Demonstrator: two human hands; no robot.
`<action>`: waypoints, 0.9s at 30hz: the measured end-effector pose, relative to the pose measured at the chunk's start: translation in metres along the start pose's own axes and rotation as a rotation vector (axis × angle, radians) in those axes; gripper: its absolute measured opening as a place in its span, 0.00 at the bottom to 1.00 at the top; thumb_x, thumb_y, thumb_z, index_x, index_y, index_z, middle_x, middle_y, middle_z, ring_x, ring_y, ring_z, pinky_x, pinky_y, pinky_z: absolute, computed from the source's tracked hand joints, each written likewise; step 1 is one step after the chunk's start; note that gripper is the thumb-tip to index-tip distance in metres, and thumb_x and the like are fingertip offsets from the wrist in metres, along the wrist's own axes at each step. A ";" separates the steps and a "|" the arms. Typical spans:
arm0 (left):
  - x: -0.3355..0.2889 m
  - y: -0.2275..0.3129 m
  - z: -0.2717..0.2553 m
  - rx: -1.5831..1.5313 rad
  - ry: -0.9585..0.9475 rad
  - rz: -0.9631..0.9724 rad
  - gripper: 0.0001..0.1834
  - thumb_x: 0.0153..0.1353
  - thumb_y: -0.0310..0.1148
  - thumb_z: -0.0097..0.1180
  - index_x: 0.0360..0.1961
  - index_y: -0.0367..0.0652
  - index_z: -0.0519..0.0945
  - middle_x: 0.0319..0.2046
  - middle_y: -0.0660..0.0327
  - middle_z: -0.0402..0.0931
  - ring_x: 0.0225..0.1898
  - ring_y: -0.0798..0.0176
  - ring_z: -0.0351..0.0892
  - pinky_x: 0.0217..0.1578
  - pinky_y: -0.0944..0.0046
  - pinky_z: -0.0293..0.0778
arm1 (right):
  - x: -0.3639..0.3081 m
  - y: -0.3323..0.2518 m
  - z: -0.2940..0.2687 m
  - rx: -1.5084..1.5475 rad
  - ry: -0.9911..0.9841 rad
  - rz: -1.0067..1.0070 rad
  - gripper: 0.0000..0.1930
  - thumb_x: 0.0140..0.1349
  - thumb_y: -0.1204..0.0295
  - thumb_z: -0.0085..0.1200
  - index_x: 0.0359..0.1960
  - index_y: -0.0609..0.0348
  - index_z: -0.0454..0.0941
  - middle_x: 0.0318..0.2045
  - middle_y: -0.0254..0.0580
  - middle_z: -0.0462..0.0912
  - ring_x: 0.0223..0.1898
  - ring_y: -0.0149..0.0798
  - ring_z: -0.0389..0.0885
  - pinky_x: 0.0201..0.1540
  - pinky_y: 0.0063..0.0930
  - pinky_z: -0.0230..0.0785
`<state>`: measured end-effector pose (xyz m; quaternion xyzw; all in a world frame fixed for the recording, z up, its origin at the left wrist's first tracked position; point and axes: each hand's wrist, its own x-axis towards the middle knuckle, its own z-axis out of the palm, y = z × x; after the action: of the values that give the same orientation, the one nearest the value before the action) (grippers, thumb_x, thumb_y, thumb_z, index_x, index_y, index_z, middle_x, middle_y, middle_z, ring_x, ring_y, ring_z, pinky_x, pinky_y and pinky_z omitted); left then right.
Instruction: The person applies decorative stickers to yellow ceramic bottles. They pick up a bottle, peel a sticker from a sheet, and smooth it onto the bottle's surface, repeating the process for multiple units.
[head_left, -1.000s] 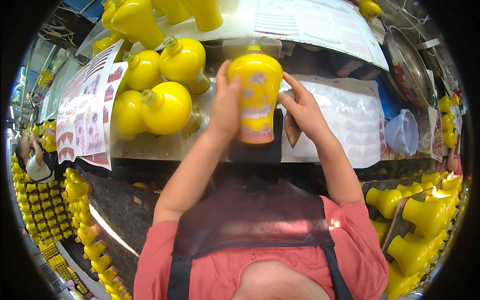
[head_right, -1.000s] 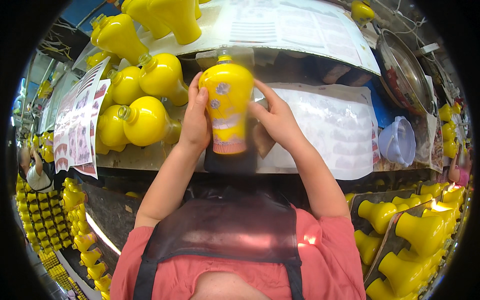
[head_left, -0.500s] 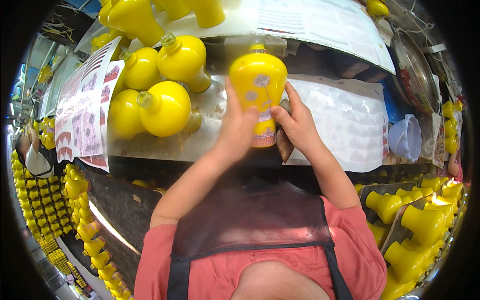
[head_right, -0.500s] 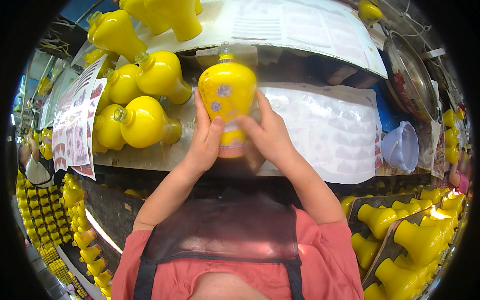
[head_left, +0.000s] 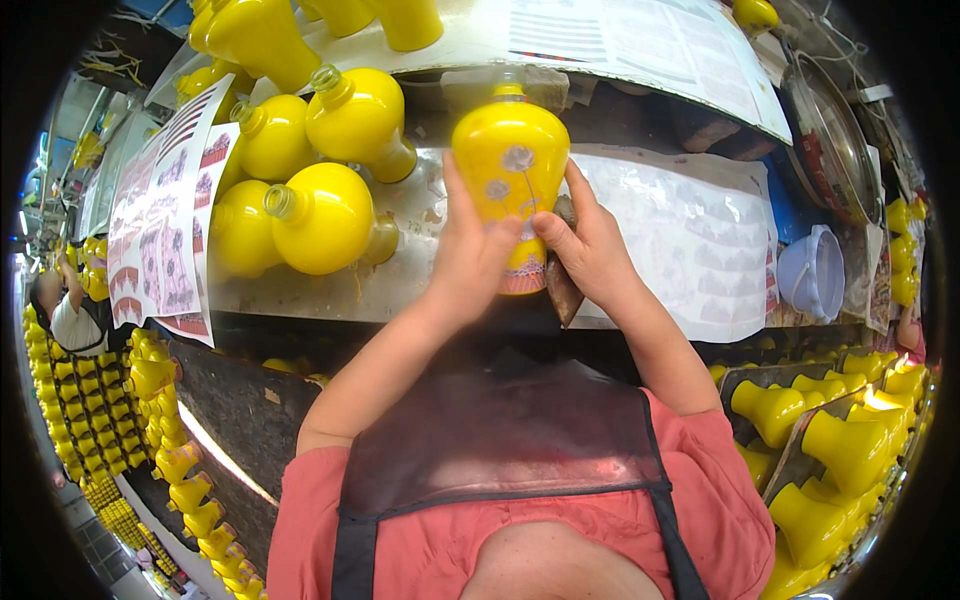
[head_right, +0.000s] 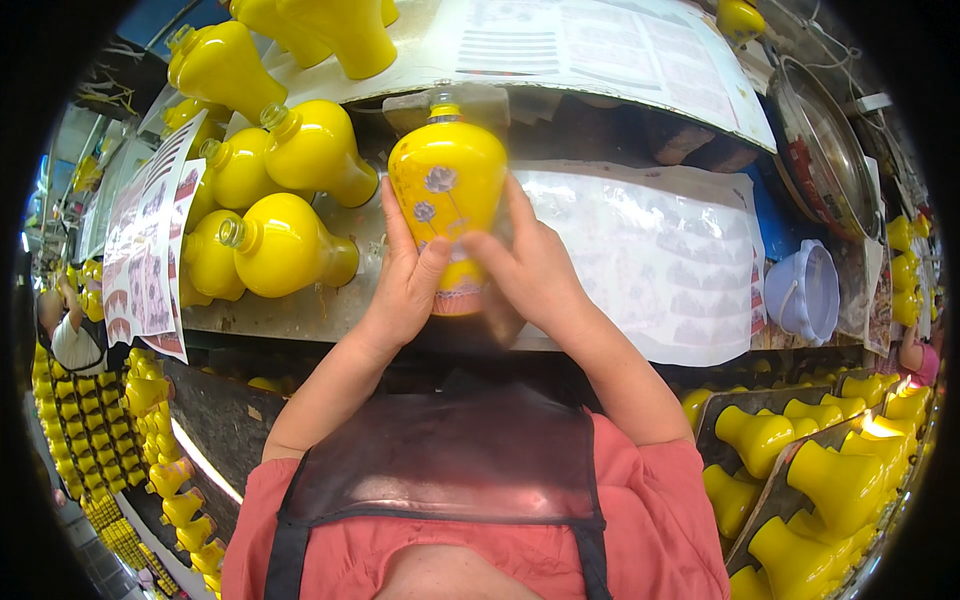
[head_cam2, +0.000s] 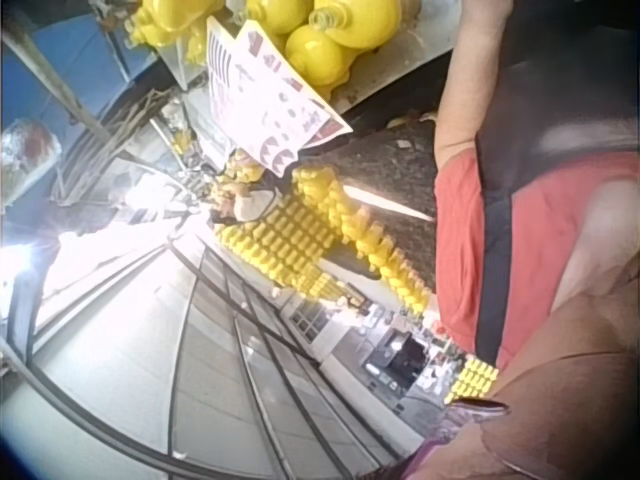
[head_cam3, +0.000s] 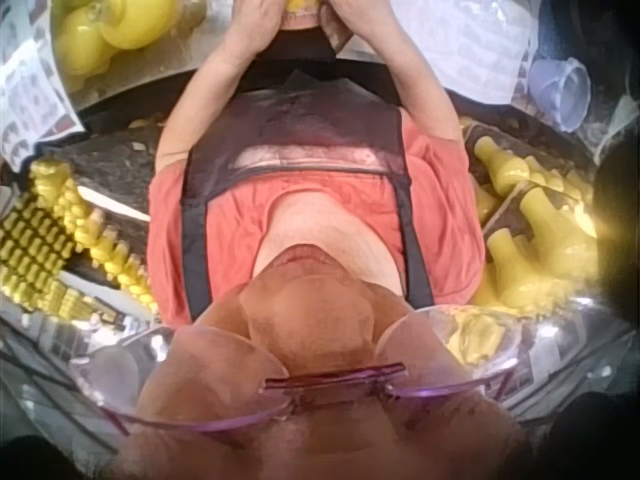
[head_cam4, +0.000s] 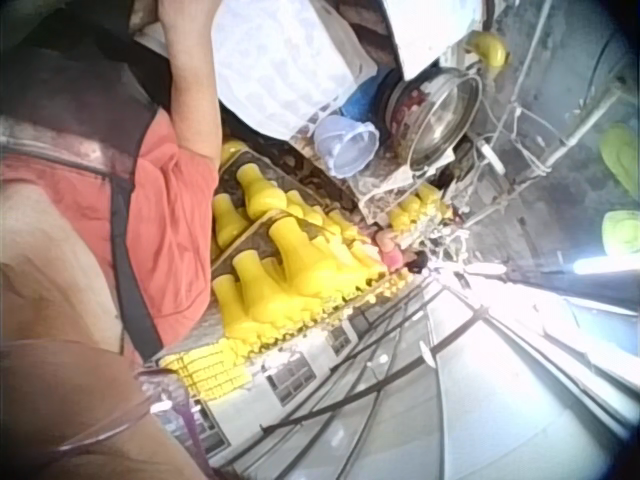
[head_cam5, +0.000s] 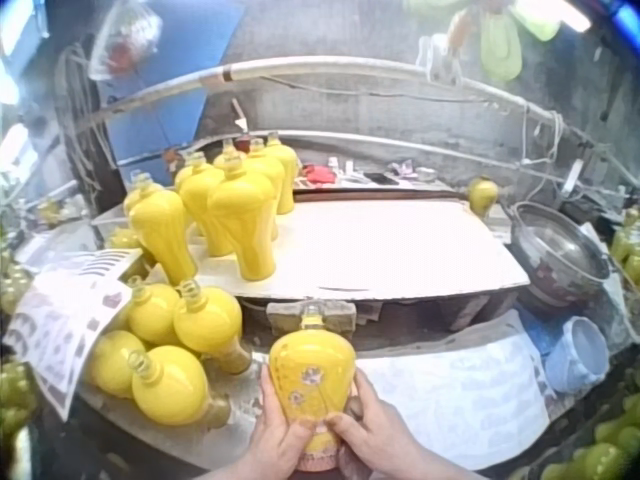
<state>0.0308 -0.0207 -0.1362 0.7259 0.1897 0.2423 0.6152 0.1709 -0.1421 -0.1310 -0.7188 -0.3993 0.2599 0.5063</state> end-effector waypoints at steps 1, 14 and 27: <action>0.000 0.000 0.000 0.011 0.000 0.004 0.52 0.71 0.35 0.52 0.78 0.32 0.25 0.72 0.39 0.58 0.71 0.43 0.64 0.70 0.54 0.61 | 0.000 0.000 0.000 0.002 0.004 -0.018 0.41 0.68 0.57 0.57 0.77 0.62 0.52 0.57 0.68 0.81 0.59 0.64 0.81 0.60 0.44 0.73; 0.002 -0.003 0.003 -0.001 0.036 -0.034 0.64 0.61 0.35 0.66 0.77 0.31 0.25 0.73 0.36 0.56 0.72 0.42 0.64 0.70 0.52 0.63 | -0.001 0.008 0.004 -0.027 0.016 -0.022 0.42 0.68 0.56 0.56 0.78 0.62 0.52 0.58 0.69 0.80 0.60 0.64 0.80 0.61 0.44 0.72; 0.002 0.003 0.001 0.013 -0.006 -0.033 0.64 0.63 0.38 0.63 0.78 0.34 0.23 0.75 0.44 0.52 0.73 0.49 0.59 0.70 0.54 0.61 | 0.008 -0.037 -0.029 0.103 0.201 -0.218 0.15 0.61 0.79 0.64 0.50 0.58 0.79 0.38 0.38 0.84 0.40 0.33 0.85 0.45 0.30 0.80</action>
<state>0.0327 -0.0208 -0.1331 0.7272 0.2015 0.2289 0.6150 0.1863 -0.1443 -0.0855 -0.6666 -0.4084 0.1501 0.6052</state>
